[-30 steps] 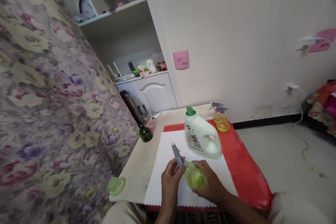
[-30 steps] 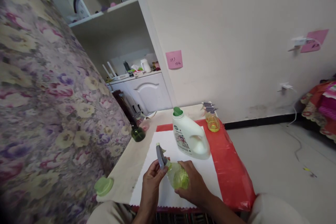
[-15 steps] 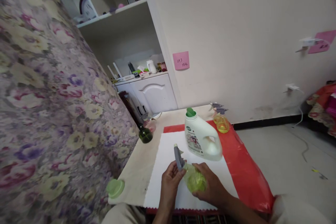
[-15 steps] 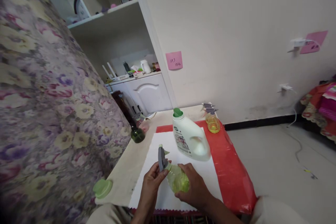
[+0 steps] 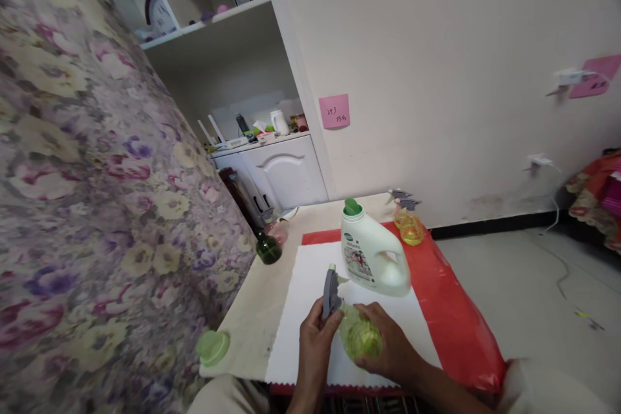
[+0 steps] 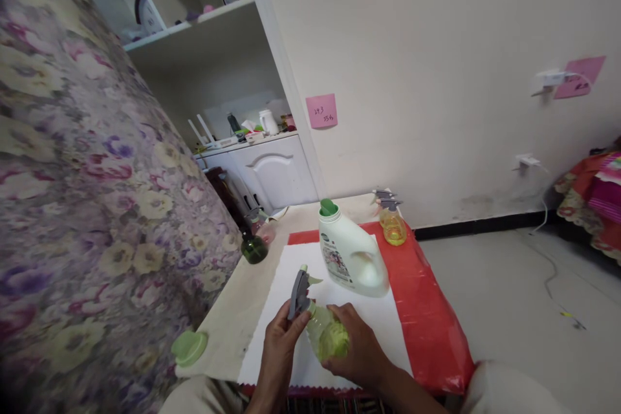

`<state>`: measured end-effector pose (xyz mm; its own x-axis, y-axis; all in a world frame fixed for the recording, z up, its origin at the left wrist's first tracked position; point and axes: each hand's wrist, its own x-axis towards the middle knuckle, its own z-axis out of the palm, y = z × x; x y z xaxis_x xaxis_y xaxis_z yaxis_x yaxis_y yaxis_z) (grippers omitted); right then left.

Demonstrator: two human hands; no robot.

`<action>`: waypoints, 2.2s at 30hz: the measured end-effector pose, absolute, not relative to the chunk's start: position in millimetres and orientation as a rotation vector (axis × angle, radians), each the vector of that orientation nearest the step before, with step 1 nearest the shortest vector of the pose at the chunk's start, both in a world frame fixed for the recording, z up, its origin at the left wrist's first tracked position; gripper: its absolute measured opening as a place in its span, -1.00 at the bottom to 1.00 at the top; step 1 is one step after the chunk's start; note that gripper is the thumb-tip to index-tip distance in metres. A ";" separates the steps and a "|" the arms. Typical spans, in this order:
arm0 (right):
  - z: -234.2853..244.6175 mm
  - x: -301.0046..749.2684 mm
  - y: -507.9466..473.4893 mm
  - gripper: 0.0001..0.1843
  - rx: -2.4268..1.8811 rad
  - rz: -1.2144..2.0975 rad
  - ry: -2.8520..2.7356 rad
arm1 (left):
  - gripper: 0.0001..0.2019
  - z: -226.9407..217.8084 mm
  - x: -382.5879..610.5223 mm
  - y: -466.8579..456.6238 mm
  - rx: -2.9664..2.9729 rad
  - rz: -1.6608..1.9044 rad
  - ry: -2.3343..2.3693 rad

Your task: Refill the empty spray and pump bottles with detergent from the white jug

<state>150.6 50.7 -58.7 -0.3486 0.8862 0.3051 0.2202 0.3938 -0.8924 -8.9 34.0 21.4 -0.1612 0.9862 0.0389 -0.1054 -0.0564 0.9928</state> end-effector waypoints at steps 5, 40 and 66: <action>-57.9 150.3 50.1 -0.15 -0.934 1.001 -1.778 | -0.68 26.9 -6.9 29.8 1.066 1.426 1.192; -62.7 151.8 50.5 -0.30 -0.952 1.095 -1.685 | -0.57 1.6 0.3 39.7 0.877 1.535 1.085; -77.0 149.7 51.7 -0.09 -0.814 1.440 -1.510 | -0.72 1.4 4.1 39.1 0.943 1.474 1.066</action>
